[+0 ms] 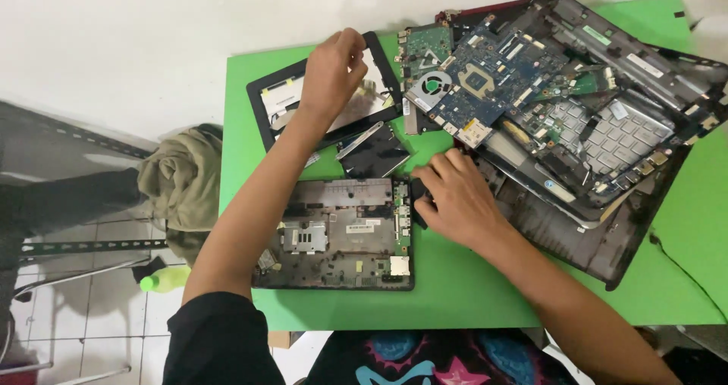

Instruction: Adjusting and disassembling components of a laptop motherboard using a screwdriver.

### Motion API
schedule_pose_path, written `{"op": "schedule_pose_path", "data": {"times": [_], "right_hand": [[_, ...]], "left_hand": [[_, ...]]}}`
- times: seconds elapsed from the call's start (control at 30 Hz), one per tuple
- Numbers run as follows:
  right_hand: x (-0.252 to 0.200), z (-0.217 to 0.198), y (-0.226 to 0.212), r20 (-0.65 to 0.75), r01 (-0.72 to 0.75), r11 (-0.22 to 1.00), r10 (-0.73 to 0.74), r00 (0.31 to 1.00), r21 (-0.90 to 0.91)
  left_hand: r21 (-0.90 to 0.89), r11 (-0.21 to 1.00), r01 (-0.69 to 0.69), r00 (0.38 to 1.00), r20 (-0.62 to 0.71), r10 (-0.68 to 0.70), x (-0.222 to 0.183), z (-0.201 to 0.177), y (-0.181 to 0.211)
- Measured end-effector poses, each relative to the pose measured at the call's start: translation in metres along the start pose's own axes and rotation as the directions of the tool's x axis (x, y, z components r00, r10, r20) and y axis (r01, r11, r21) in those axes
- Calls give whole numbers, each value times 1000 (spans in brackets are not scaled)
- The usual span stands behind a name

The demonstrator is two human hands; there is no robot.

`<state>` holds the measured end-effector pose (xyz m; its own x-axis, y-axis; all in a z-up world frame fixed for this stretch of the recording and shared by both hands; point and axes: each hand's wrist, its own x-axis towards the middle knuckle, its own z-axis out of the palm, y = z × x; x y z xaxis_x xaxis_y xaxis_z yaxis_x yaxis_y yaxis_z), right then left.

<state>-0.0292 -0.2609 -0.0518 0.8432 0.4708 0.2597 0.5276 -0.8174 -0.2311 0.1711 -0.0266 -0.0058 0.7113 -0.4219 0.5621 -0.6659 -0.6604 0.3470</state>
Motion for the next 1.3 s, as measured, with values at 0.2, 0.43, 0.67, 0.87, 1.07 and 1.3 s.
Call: {"op": "schedule_pose_path", "data": {"times": [0.2, 0.43, 0.67, 0.87, 1.07, 1.3], "right_hand": [[2, -11, -4, -81, -91, 993, 96, 992, 69], [10, -36, -12, -351, 4, 976, 75, 933, 218], [7, -29, 0, -385, -81, 987, 129, 914, 139], [7, -21, 3, -275, -11, 993, 43, 960, 116], [5, -11, 4, -187, 41, 999, -35, 982, 29], [8, -9, 9, -282, 149, 978, -103, 954, 146]], "left_hand": [[118, 977, 175, 925, 321, -204, 12, 18, 10], [314, 935, 168, 866, 407, -292, -9, 45, -8], [-52, 971, 235, 916, 345, -203, -10, 13, 14], [-536, 844, -3, 972, 195, 127, 16, -18, 92], [-578, 806, -127, 940, 190, 284, 42, 7, 112], [-581, 797, -165, 938, 158, 309, 18, 2, 111]]}}
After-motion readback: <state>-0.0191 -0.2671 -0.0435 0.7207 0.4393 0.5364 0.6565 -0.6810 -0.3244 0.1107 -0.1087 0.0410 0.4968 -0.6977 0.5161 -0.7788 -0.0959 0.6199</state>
